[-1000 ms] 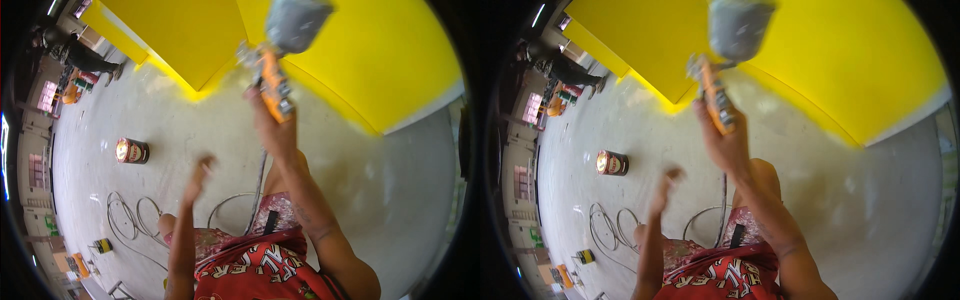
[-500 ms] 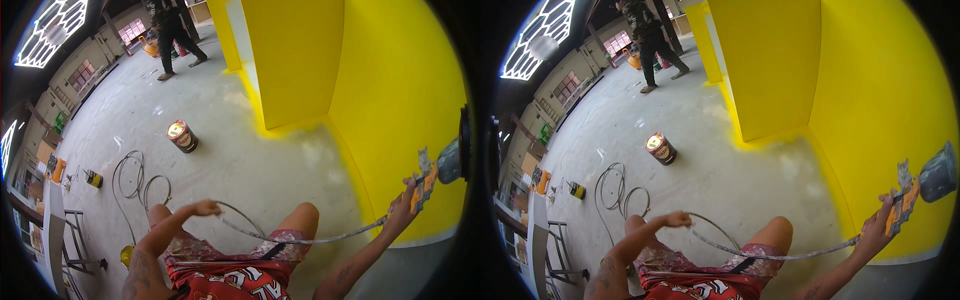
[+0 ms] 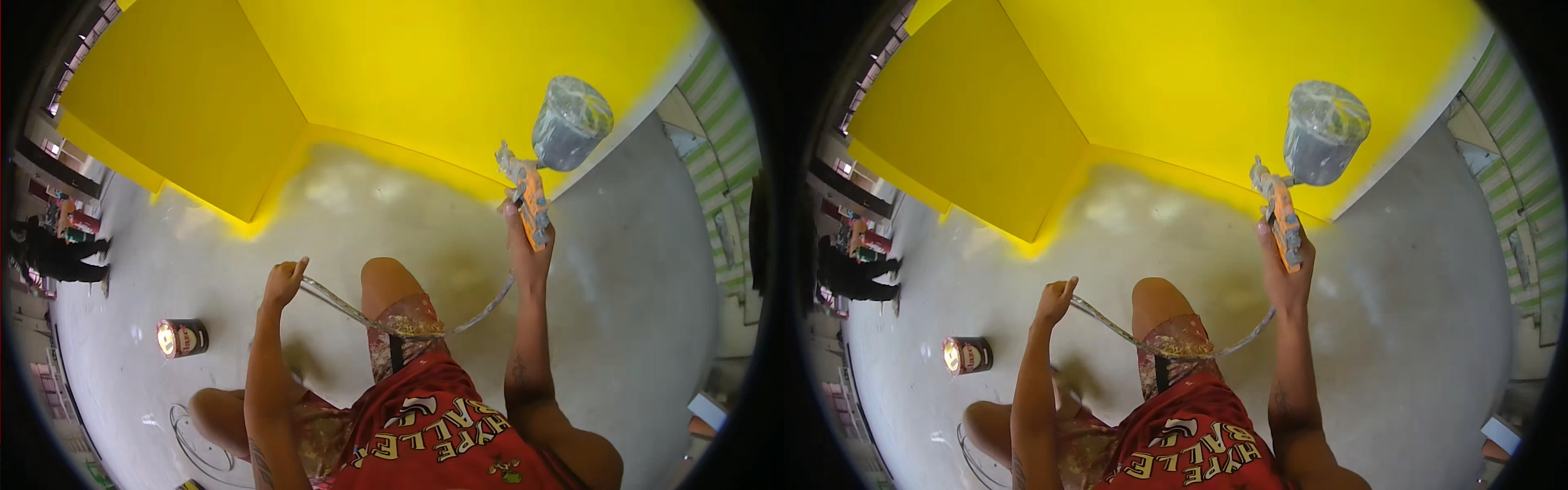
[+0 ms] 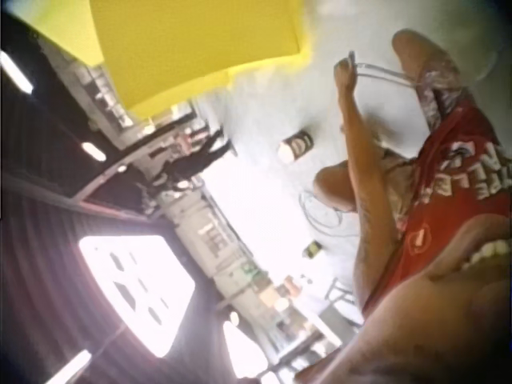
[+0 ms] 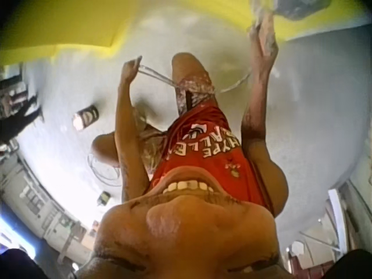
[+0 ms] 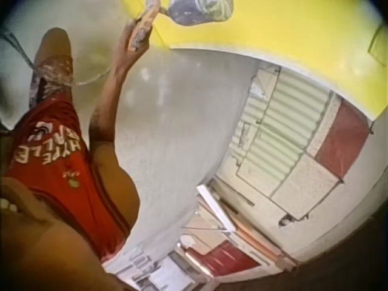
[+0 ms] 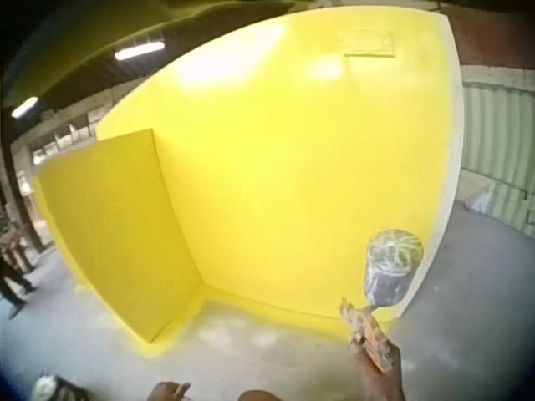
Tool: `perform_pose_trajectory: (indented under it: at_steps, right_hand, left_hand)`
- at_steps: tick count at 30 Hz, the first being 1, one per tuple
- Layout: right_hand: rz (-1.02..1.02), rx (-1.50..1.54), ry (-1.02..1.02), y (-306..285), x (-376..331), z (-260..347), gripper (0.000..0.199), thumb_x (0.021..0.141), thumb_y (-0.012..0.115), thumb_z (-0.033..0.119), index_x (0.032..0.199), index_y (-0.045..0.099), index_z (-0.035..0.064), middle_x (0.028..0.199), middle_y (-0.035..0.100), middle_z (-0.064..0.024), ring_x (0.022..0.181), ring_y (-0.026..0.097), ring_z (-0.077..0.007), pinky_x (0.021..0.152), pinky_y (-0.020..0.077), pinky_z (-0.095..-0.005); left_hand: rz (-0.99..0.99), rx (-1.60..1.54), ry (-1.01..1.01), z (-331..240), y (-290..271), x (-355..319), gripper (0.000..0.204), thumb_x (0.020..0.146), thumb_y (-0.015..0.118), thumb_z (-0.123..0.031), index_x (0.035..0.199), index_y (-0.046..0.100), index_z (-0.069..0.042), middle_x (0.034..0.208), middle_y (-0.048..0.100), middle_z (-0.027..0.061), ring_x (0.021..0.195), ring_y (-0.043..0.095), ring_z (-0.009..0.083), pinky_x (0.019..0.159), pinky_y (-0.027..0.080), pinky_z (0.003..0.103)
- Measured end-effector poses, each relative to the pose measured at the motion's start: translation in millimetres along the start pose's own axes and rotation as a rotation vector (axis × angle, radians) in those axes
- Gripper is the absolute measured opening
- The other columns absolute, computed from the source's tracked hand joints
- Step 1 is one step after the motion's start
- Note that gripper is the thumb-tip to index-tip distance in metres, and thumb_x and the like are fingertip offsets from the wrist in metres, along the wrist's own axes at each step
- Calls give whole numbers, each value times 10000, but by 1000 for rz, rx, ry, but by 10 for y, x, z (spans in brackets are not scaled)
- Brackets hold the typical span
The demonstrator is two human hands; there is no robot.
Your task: Pouring yellow paint into a spray gun reservoir and spray painting a wooden furniture piece.
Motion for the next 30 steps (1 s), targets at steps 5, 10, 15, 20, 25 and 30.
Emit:
perform_pose_trajectory:
  at_steps: [5,10,15,20,25,30]
  right_hand:
    - [-71,-163,187,-291,-356,-31,229,964,670,186,1084,654,-8,912,642,-1,835,565,-81,772,466,-254]
    - [-254,-109,-29,-137,-527,180,246,955,685,194,1118,665,12,843,611,10,710,520,-60,646,454,-248]
    - [-267,150,47,-138,-730,613,286,971,658,189,1212,617,41,838,612,25,512,357,-9,438,264,-206]
    - [-180,222,107,120,-768,631,279,1007,606,251,1197,558,52,627,432,34,450,300,-33,408,240,-223]
    - [-48,217,96,82,-720,743,340,1006,612,315,1214,562,51,564,348,46,441,281,-42,419,225,-219]
    - [19,297,230,-157,-681,791,435,1015,593,309,1356,501,56,620,412,35,469,303,-37,424,223,-213]
  left_hand:
    - [148,97,343,-155,243,382,554,1011,529,-420,724,541,54,680,569,227,657,530,359,646,433,461]
    - [374,282,484,-313,612,757,446,1008,528,-396,775,646,-35,835,621,185,900,584,383,806,484,484]
    - [420,90,953,-1794,105,1118,360,990,563,-356,1241,622,-105,1201,632,167,1098,606,364,947,495,455]
    - [178,-158,1549,-3246,-907,843,567,929,666,-326,1434,488,-141,1334,569,139,1221,555,361,994,476,466]
    - [114,163,1507,-3790,-1372,79,481,920,661,-319,1355,575,-132,1266,621,116,1159,599,345,939,497,473]
    - [156,391,1470,-3921,-1634,-112,334,940,633,-337,1186,693,-120,1079,709,140,1039,650,363,868,508,478]
Point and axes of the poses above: each hand's wrist, its own x-axis towards the middle knuckle, its own y-axis out of the palm, z = x × y, the point moved 1 cm from there along x, towards the middle knuckle
